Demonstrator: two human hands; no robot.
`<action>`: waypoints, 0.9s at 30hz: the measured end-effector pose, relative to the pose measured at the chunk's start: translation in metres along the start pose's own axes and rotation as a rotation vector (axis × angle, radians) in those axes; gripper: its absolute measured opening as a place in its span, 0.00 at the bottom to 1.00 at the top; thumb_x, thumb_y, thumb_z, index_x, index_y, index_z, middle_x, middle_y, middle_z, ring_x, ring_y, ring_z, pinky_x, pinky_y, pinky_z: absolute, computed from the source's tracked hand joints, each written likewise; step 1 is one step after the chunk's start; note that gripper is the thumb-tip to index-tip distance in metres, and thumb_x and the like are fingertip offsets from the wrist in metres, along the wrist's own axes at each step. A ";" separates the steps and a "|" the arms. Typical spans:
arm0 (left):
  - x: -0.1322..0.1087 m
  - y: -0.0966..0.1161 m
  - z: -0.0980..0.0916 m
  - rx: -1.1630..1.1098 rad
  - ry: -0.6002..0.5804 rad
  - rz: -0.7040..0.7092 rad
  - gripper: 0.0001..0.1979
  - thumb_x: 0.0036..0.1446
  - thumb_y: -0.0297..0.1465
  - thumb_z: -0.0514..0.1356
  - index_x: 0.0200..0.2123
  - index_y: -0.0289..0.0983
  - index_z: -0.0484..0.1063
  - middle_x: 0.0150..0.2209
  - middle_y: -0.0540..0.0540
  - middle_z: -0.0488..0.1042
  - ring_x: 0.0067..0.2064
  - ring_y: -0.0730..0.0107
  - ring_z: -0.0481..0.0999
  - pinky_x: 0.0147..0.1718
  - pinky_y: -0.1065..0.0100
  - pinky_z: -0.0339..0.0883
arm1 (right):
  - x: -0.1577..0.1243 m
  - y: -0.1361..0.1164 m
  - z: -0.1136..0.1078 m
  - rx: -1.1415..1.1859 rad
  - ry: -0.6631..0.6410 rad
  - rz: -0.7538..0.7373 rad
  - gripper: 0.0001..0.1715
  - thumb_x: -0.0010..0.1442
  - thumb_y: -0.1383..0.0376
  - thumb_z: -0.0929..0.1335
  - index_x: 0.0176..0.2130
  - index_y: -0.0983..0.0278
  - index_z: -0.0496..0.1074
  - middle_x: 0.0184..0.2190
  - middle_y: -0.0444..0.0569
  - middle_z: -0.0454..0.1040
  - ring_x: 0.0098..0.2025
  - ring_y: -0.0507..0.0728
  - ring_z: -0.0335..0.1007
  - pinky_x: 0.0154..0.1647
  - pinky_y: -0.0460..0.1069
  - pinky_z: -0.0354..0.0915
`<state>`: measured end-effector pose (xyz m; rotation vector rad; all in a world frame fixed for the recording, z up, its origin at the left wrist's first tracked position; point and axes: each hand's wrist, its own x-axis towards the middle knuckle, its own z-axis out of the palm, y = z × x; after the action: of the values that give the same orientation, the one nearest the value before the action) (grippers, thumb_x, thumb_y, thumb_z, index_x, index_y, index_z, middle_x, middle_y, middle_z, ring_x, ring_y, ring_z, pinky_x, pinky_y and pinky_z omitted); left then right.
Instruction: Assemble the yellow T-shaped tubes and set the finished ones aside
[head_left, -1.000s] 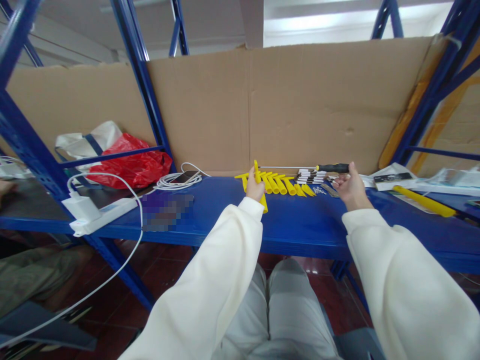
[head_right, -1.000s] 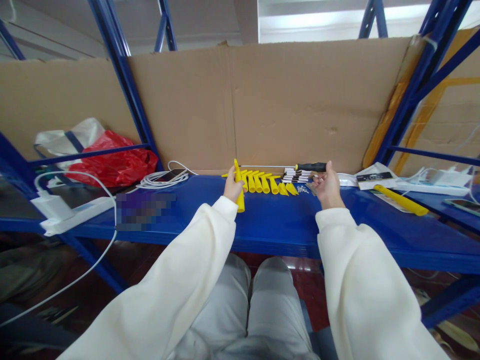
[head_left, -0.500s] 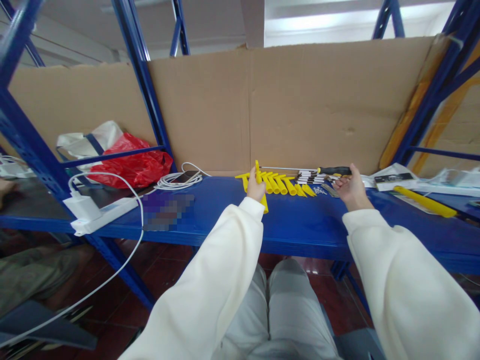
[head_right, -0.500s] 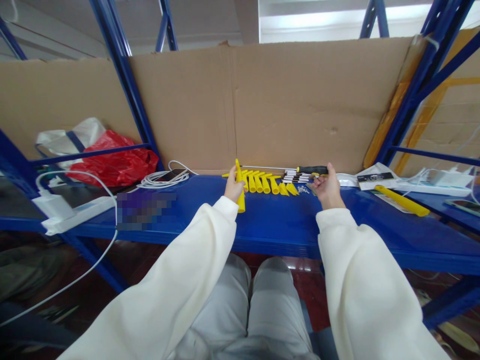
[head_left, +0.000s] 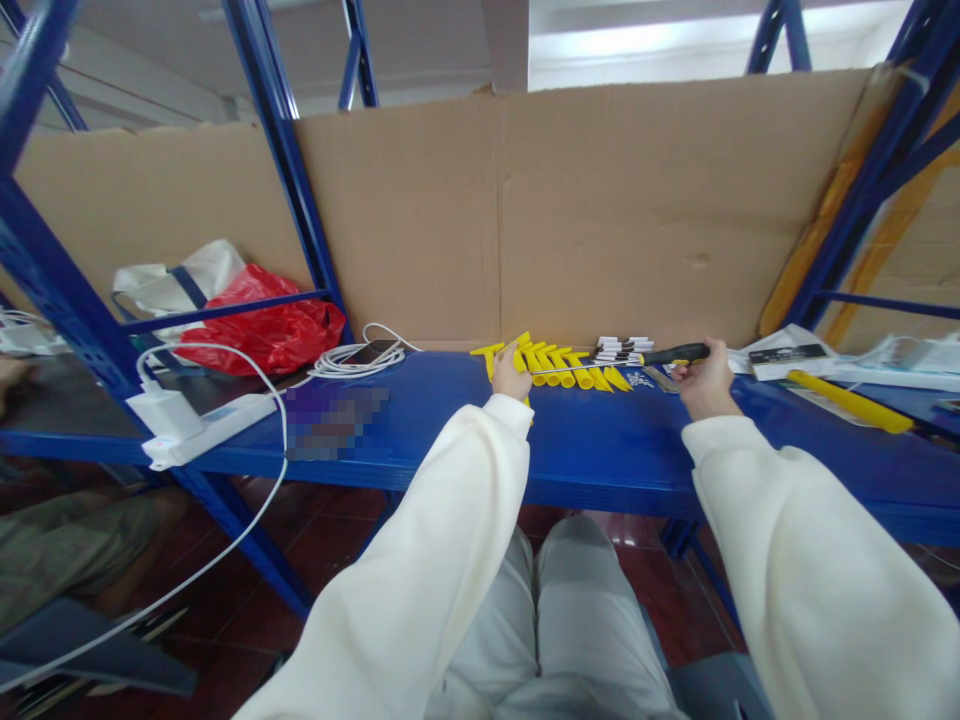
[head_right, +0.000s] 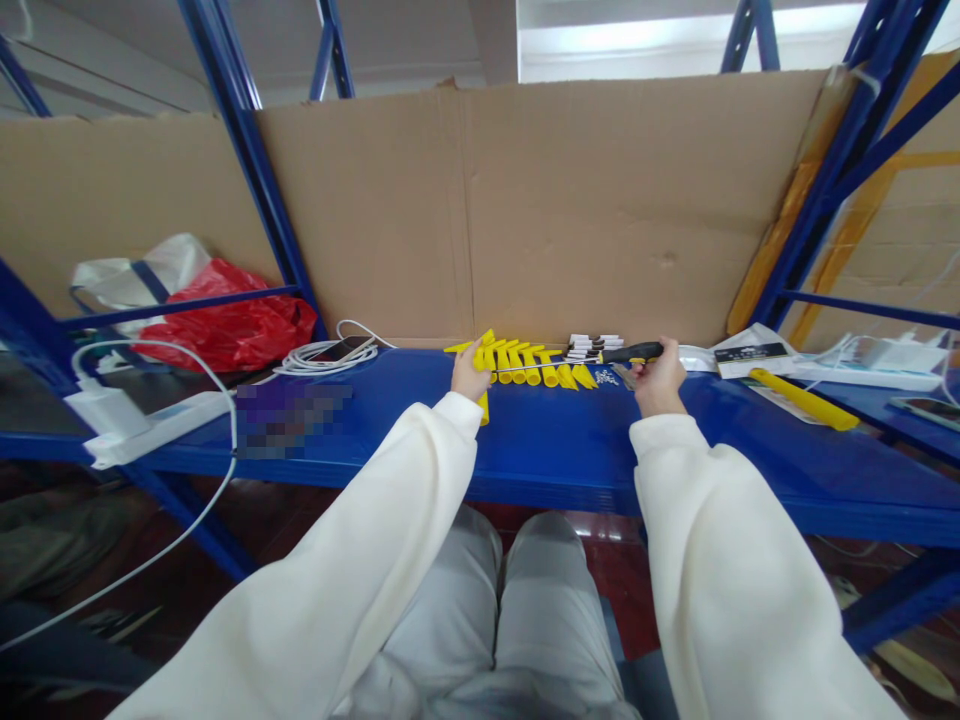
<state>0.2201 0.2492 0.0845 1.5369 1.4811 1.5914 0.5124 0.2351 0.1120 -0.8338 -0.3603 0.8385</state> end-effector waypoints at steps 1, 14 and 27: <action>0.000 -0.001 0.001 0.013 -0.013 -0.006 0.38 0.49 0.13 0.63 0.64 0.37 0.78 0.69 0.33 0.75 0.70 0.47 0.75 0.73 0.50 0.67 | -0.001 0.001 0.001 -0.013 0.043 0.017 0.15 0.68 0.63 0.65 0.33 0.56 0.53 0.19 0.35 0.54 0.16 0.49 0.49 0.12 0.41 0.49; 0.004 -0.008 0.011 0.121 -0.096 0.028 0.18 0.47 0.16 0.65 0.40 0.35 0.85 0.56 0.35 0.83 0.67 0.52 0.78 0.73 0.57 0.64 | -0.020 0.006 -0.001 -0.531 0.249 0.098 0.11 0.65 0.68 0.71 0.33 0.57 0.66 0.15 0.37 0.62 0.12 0.51 0.54 0.06 0.44 0.54; 0.007 -0.013 0.010 0.071 -0.108 0.025 0.17 0.48 0.16 0.65 0.40 0.37 0.84 0.51 0.38 0.84 0.63 0.50 0.80 0.72 0.52 0.65 | 0.000 0.020 -0.018 -0.603 0.210 0.021 0.20 0.51 0.84 0.75 0.27 0.61 0.71 0.11 0.36 0.62 0.08 0.51 0.54 0.03 0.44 0.46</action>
<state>0.2235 0.2633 0.0737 1.6601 1.4792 1.4594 0.5128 0.2339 0.0858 -1.4755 -0.4250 0.6559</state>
